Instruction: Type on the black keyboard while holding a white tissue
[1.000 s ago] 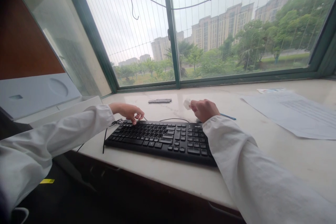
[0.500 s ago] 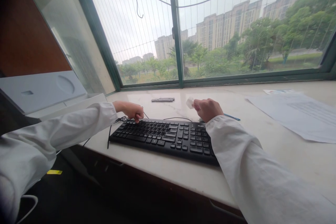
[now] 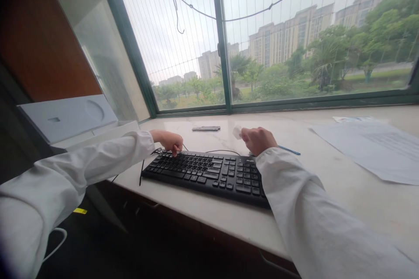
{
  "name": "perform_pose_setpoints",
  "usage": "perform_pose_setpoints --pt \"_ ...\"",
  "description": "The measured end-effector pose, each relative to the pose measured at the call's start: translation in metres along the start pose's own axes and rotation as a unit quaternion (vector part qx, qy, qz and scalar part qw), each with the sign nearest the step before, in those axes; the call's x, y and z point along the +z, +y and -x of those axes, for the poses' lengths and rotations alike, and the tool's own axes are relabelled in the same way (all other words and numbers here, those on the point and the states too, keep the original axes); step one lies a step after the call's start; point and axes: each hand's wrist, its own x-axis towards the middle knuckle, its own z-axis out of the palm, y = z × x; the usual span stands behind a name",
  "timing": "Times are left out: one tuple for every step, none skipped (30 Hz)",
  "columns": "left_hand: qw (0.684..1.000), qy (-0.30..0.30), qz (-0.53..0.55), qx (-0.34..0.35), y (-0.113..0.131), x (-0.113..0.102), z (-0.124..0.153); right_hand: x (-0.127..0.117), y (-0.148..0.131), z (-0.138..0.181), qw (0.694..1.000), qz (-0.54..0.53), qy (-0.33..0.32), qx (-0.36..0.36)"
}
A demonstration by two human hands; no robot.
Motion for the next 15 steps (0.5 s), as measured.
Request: perform_pose_setpoints --pt "1.000 0.004 -0.009 0.001 0.001 0.000 0.000 0.000 0.000 0.000 1.000 -0.003 -0.003 -0.002" --pt "1.000 0.008 -0.016 0.002 0.002 -0.001 0.000 0.001 0.000 0.000 1.000 -0.004 -0.006 -0.003" --pt "1.000 0.011 -0.021 0.002 0.004 -0.002 0.002 0.001 0.000 0.000 1.000 -0.004 -0.008 -0.004" --pt "1.000 0.016 -0.021 0.001 0.005 -0.004 0.004 0.001 0.000 0.000 1.000 -0.003 -0.009 -0.004" --pt "1.000 0.027 -0.017 0.000 0.006 -0.006 0.006 0.002 0.001 0.001 1.000 -0.001 -0.010 -0.005" --pt "0.999 0.043 -0.008 -0.002 0.007 -0.009 0.010 0.002 0.001 0.001 1.000 0.000 -0.009 -0.005" --pt "0.998 0.062 0.003 -0.003 0.007 -0.012 0.015 0.002 0.001 0.001 1.000 0.002 -0.008 -0.005" --pt "0.996 0.091 0.011 -0.004 0.005 -0.014 0.019 0.002 0.001 0.001 1.000 0.003 -0.007 -0.003" --pt "0.991 0.132 0.013 -0.004 0.003 -0.017 0.024 0.002 0.001 0.001 1.000 0.004 -0.007 -0.002" --pt "0.983 0.184 0.002 -0.005 0.001 -0.018 0.028 0.002 0.001 0.001 1.000 0.006 -0.007 -0.001" --pt "0.970 0.241 -0.022 -0.009 -0.002 -0.020 0.032 0.002 0.001 0.001 1.000 0.008 -0.008 0.000" --pt "0.953 0.296 -0.055 -0.019 -0.006 -0.021 0.035 0.002 0.001 0.001 1.000 0.011 -0.010 -0.001" --pt "0.934 0.345 -0.089 -0.035 -0.009 -0.021 0.037 0.002 0.001 0.001 1.000 0.014 -0.012 -0.002" --pt "0.916 0.380 -0.118 -0.055 -0.013 -0.021 0.037 0.002 0.001 0.001 1.000 0.017 -0.012 -0.004" --pt "0.904 0.397 -0.139 -0.078 -0.016 -0.021 0.037 0.002 0.001 0.001 1.000 0.021 -0.012 -0.004"
